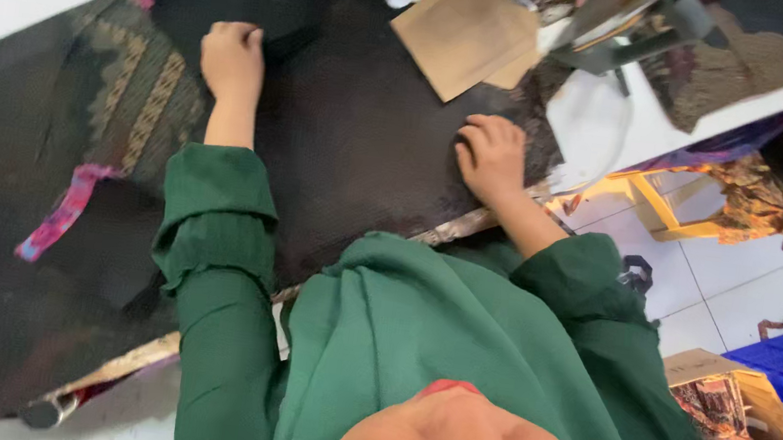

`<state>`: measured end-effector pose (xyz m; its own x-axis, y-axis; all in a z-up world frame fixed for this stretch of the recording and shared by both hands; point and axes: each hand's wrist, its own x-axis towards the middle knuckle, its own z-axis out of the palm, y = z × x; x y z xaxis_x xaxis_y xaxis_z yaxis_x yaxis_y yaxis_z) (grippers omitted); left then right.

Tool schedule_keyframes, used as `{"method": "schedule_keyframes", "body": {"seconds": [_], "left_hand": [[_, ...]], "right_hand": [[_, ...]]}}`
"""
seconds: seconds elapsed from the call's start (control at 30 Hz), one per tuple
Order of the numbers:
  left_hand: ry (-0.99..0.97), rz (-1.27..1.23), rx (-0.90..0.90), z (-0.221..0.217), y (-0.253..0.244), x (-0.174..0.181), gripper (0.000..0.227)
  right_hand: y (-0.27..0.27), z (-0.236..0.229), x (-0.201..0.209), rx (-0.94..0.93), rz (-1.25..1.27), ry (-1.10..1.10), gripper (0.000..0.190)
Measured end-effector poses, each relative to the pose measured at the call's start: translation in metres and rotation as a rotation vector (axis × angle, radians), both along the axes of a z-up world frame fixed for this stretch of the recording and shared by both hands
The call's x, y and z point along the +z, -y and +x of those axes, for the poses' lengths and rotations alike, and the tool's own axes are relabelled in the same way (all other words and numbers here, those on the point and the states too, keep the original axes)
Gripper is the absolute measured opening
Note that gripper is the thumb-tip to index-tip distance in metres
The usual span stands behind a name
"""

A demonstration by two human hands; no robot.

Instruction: The person irons small rectangular pieces of black fabric with a colorful patterned edge. They place a brown paper sheet over each piece, press it with an iron, then remove the paper and set the piece aside. The process is repeated for several pieces on a patterned table.

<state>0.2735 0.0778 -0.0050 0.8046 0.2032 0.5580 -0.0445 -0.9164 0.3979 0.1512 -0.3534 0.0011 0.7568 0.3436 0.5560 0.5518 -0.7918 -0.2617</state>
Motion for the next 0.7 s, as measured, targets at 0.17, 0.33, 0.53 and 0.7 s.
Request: {"method": "schedule_keyframes", "body": {"seconds": [0.17,0.33,0.53,0.7], "left_hand": [[-0.176,0.01,0.2,0.043,-0.023,-0.044,0.024],[-0.266,0.016,0.163,0.06,-0.052,-0.062,0.021],[-0.363,-0.237,0.12,0.067,-0.063,-0.055,0.014],[0.02,-0.05,0.11,0.059,-0.046,-0.022,0.021]], "right_hand": [[-0.002,0.0,0.003,-0.002,0.048,-0.063,0.025],[0.0,0.002,0.008,0.0,0.073,-0.097,0.025],[0.002,0.001,0.004,0.0,0.071,-0.1,0.026],[0.0,0.004,-0.002,-0.015,0.074,-0.076,0.026]]}}
